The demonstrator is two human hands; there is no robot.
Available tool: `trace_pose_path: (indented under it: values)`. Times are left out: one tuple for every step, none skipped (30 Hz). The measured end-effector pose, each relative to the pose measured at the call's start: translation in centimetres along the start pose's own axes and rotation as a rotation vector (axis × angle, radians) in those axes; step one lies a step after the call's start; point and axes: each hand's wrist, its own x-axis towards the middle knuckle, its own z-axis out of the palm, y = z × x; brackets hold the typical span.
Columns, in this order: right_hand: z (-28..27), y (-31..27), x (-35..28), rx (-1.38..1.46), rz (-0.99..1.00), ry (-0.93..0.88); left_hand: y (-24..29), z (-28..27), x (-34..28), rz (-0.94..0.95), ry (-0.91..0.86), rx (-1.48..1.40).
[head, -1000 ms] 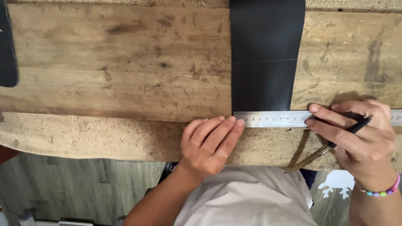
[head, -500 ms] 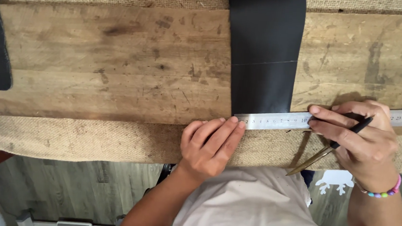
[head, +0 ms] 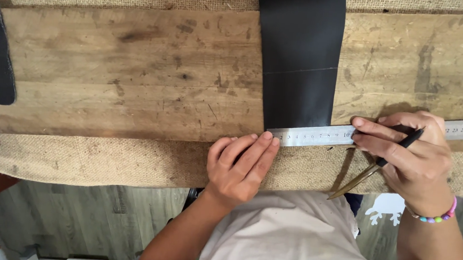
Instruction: Measuring and marking a strip of leather using a ruler and a stylus on a workbench.
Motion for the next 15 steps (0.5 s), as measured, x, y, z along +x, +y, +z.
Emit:
trace_pose_path:
  values:
    - [0.0, 0.0, 0.0, 0.005, 0.003, -0.002, 0.0, 0.0, 0.0, -0.003, 0.002, -0.002]
    - [0.0, 0.0, -0.1, 0.004, 0.002, 0.000, 0.0, 0.0, -0.1, -0.002, 0.003, -0.001]
    - [-0.1, -0.1, -0.1, -0.004, 0.010, -0.007, 0.0, 0.1, -0.2, 0.001, 0.005, -0.003]
    - [-0.1, -0.1, -0.1, -0.012, 0.018, -0.014, 0.0, 0.1, -0.4, 0.004, 0.008, -0.005]
    - [-0.1, 0.0, -0.2, -0.013, 0.017, -0.013, 0.0, 0.1, -0.3, 0.005, 0.010, -0.005]
    - [-0.1, 0.1, -0.2, -0.022, 0.002, -0.012, 0.0, 0.1, -0.2, 0.009, 0.011, -0.004]
    - [0.0, 0.2, -0.3, -0.031, -0.013, -0.011, 0.0, 0.1, -0.2, 0.013, 0.012, -0.004]
    - [-0.1, 0.1, -0.1, -0.032, -0.016, -0.010, 0.0, 0.0, -0.2, 0.013, 0.014, -0.003]
    - [-0.1, 0.1, 0.0, -0.016, -0.002, -0.013, 0.0, 0.0, -0.3, 0.009, 0.001, -0.006]
    - [-0.3, 0.0, 0.1, -0.004, 0.011, -0.017, 0.0, 0.0, -0.3, 0.005, -0.010, -0.013]
    - [-0.7, 1.3, -2.6, -0.010, 0.009, -0.017, 0.0, -0.1, -0.2, 0.005, -0.004, -0.015]
    - [-1.3, 2.7, -5.2, 0.409, 0.216, -0.028, 0.0, -0.1, -0.1, 0.005, 0.005, -0.019]
    - [-1.8, 4.0, -7.8, 0.828, 0.423, -0.045, 0.0, -0.1, 0.0, 0.005, 0.015, -0.023]
    - [-3.4, 8.8, -10.8, 0.824, 0.414, -0.050, 0.0, 0.5, -0.1, 0.001, 0.024, -0.019]
    - [-5.4, 12.5, -14.7, 0.882, 0.427, -0.054, 0.0, 1.0, -0.2, 0.011, 0.122, -0.043]
